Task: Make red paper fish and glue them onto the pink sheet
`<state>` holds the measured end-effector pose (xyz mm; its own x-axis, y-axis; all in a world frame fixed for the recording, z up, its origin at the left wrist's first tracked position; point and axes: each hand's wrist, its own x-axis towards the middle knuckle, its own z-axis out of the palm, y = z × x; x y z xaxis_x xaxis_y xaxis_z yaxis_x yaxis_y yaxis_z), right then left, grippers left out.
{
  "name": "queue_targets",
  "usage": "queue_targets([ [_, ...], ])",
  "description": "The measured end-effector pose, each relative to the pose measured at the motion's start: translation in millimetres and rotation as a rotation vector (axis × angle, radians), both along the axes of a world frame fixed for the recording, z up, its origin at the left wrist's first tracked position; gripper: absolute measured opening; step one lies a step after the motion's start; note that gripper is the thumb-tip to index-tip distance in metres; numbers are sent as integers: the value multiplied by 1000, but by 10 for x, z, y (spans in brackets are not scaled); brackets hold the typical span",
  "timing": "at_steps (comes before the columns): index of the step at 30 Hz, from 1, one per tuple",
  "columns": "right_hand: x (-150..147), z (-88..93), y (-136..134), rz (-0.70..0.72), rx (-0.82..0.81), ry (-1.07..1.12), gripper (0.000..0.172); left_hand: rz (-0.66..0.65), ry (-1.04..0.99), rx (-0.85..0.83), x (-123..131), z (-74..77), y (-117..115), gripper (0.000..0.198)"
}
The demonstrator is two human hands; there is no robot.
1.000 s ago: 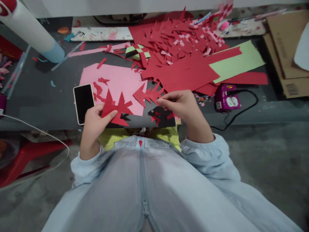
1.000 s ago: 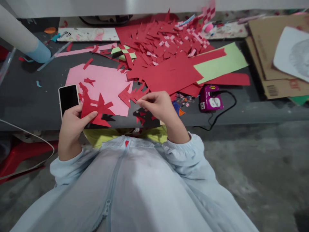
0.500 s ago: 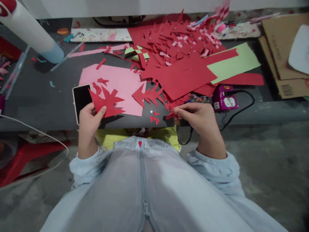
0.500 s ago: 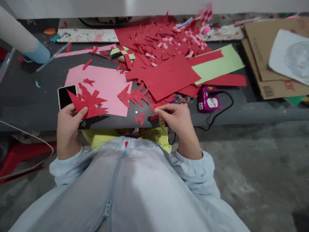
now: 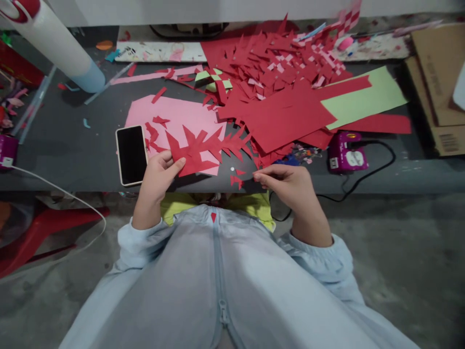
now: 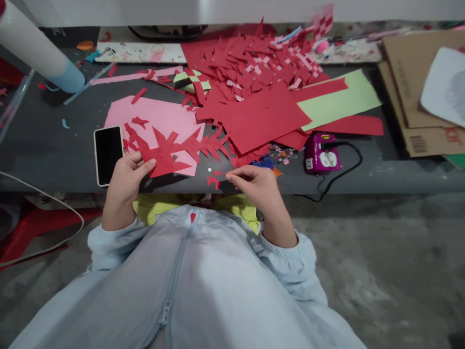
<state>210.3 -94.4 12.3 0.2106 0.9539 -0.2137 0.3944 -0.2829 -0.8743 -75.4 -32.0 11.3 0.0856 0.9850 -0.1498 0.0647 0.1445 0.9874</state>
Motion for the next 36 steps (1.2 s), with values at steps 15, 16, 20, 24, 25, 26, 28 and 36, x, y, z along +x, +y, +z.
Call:
queue_targets([
  [15,-37,-18,-26,50,44,-73,17,-128,1057,530,-154,-239,-168,41],
  [16,-39,-22,-27,54,44,-79,17,-104,1062,522,-171,-223,-199,44],
  [20,-78,-38,-28,65,46,-103,18,-20,1054,490,-216,-165,-296,42],
  [24,-154,-45,-15,85,56,-147,20,-15,1025,489,-204,-164,-357,36],
  [25,-171,-47,-10,90,67,-164,22,-31,1016,497,-194,-172,-368,35],
  [26,-184,-50,-3,90,83,-188,23,-58,1005,511,-182,-182,-379,34],
  [28,-195,-58,12,87,116,-260,25,-146,986,552,-158,-207,-396,35],
  [36,-92,-95,82,164,141,-407,26,-422,1023,610,-109,-369,-467,44],
])
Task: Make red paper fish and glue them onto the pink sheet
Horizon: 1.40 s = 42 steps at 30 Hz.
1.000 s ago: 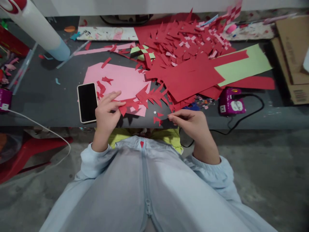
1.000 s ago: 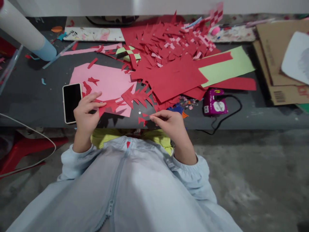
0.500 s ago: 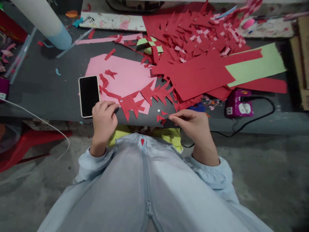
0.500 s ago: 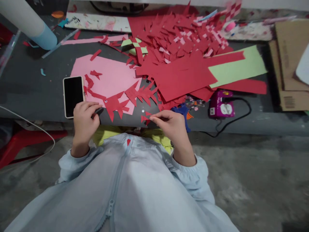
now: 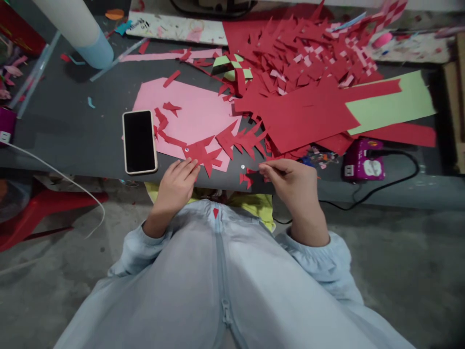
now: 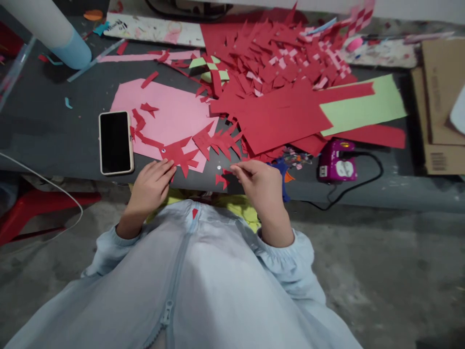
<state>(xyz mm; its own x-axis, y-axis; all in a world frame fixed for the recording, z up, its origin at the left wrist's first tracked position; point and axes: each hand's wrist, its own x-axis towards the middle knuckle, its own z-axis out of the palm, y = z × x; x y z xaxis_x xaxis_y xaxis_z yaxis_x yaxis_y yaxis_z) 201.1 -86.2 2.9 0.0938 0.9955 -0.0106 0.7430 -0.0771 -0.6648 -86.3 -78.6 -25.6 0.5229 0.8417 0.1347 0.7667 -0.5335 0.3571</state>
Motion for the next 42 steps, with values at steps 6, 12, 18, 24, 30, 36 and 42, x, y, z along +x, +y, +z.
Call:
queue_targets([
  [6,-28,78,36,-21,10,-55,34,58,23,14,63,-115,-107,48],
  [12,-91,202,92,-24,27,-233,52,110,50,69,180,-147,-187,48],
  [18,10,198,116,39,-57,-404,56,180,59,25,271,-143,-245,48],
  [24,91,209,105,63,-40,-296,38,195,72,68,279,-101,-226,47],
  [30,101,246,72,9,-16,-167,36,259,53,70,372,74,87,42],
  [36,100,331,35,-5,10,-90,38,221,65,28,700,151,609,37],
  [42,173,326,35,-4,-12,-99,39,246,184,-79,954,251,820,38],
])
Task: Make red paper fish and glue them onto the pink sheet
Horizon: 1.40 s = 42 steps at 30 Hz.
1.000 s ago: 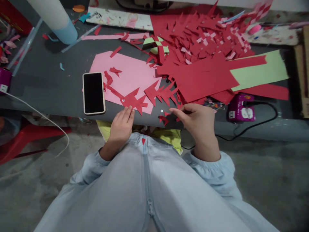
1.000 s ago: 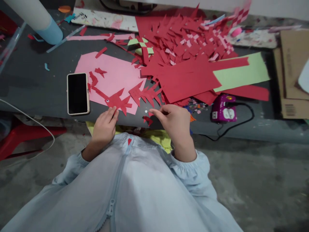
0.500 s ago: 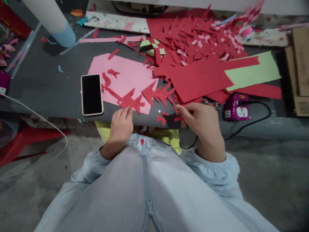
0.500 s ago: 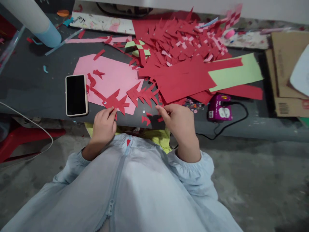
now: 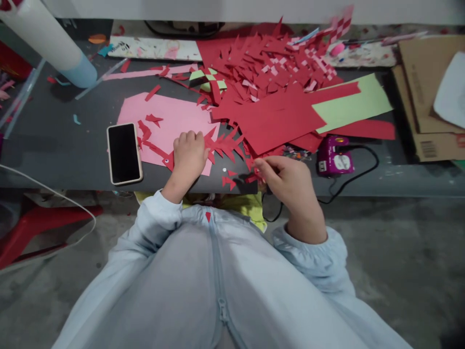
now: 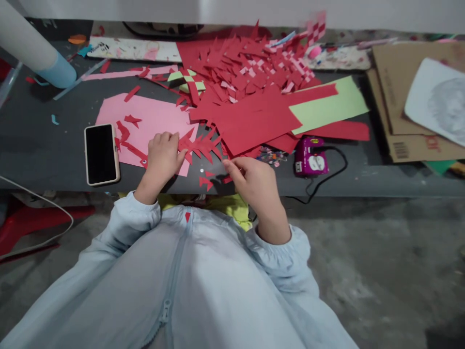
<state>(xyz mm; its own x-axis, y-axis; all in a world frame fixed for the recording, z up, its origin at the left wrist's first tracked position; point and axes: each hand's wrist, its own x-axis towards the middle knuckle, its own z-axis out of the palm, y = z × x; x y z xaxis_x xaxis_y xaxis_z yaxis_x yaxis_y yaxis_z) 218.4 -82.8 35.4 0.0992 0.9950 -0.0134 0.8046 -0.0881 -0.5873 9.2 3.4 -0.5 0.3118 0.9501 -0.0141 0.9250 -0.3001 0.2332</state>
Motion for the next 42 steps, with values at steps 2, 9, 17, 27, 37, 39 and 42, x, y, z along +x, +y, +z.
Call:
queue_targets([
  [2,32,-33,1,1,-15,3,47,6,15,-37,22,36,26,36],
  [9,80,-111,56,-88,94,174,32,58,-165,-91,-51,0,146,11],
  [17,-205,-257,213,-21,-54,687,26,18,-644,117,-118,82,-8,8],
  [27,-344,-215,275,-30,-84,1213,67,-334,-622,726,-192,168,-256,18],
  [37,-470,-69,207,-133,-62,1277,40,-218,-716,608,-256,116,-326,34],
  [39,-467,-95,191,-140,-45,1285,35,-98,-894,380,-246,97,-351,31],
  [42,-454,-145,171,-119,-11,1259,30,61,-1190,-38,-225,89,-366,23],
])
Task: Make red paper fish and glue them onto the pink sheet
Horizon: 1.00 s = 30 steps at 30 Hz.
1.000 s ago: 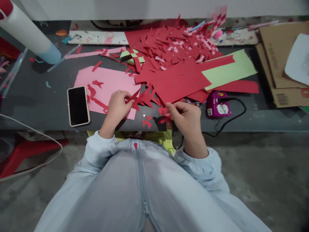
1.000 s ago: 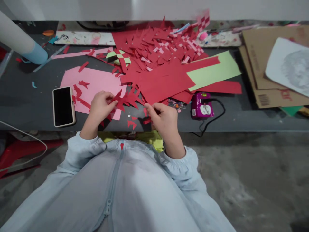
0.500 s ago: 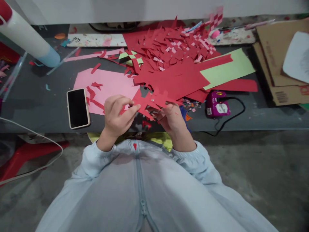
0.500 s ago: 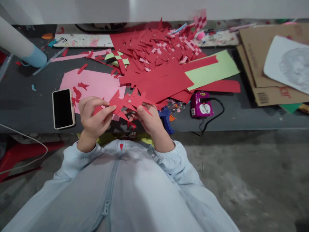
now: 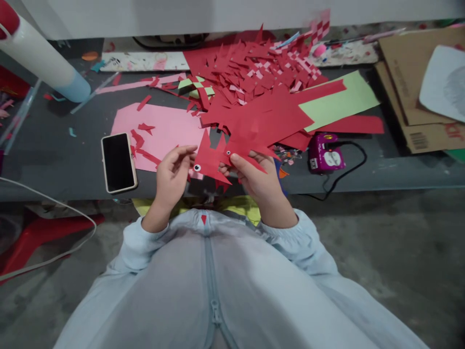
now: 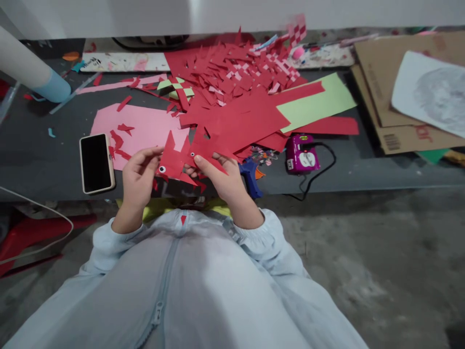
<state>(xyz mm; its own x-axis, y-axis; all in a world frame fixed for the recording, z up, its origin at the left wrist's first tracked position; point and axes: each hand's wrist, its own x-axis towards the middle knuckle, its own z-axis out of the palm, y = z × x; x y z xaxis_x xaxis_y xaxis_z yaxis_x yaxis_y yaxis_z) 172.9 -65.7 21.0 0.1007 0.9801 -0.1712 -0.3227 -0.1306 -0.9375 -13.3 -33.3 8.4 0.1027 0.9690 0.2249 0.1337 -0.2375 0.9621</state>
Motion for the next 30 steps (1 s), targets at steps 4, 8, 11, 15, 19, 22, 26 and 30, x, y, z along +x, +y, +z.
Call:
queue_targets([
  [4,-7,-19,-23,26,-5,-107,31,-94,-258,-402,42,87,0,37],
  [8,-46,37,-28,71,-49,-164,35,-197,-273,-520,84,176,-14,36],
  [11,-54,69,-17,120,-12,-199,35,-195,-236,-480,94,171,-19,36],
  [15,3,48,-13,195,14,-272,38,-66,-208,-398,59,123,18,34],
  [19,119,33,-57,183,44,-312,31,31,-198,-353,-29,95,96,32],
  [22,223,41,-129,148,62,-366,22,67,-217,-351,-104,75,152,35],
  [26,355,43,-236,192,55,-475,18,86,-259,-359,-184,40,195,38],
  [30,443,99,-275,496,83,-651,26,56,-291,-350,-225,26,206,40],
])
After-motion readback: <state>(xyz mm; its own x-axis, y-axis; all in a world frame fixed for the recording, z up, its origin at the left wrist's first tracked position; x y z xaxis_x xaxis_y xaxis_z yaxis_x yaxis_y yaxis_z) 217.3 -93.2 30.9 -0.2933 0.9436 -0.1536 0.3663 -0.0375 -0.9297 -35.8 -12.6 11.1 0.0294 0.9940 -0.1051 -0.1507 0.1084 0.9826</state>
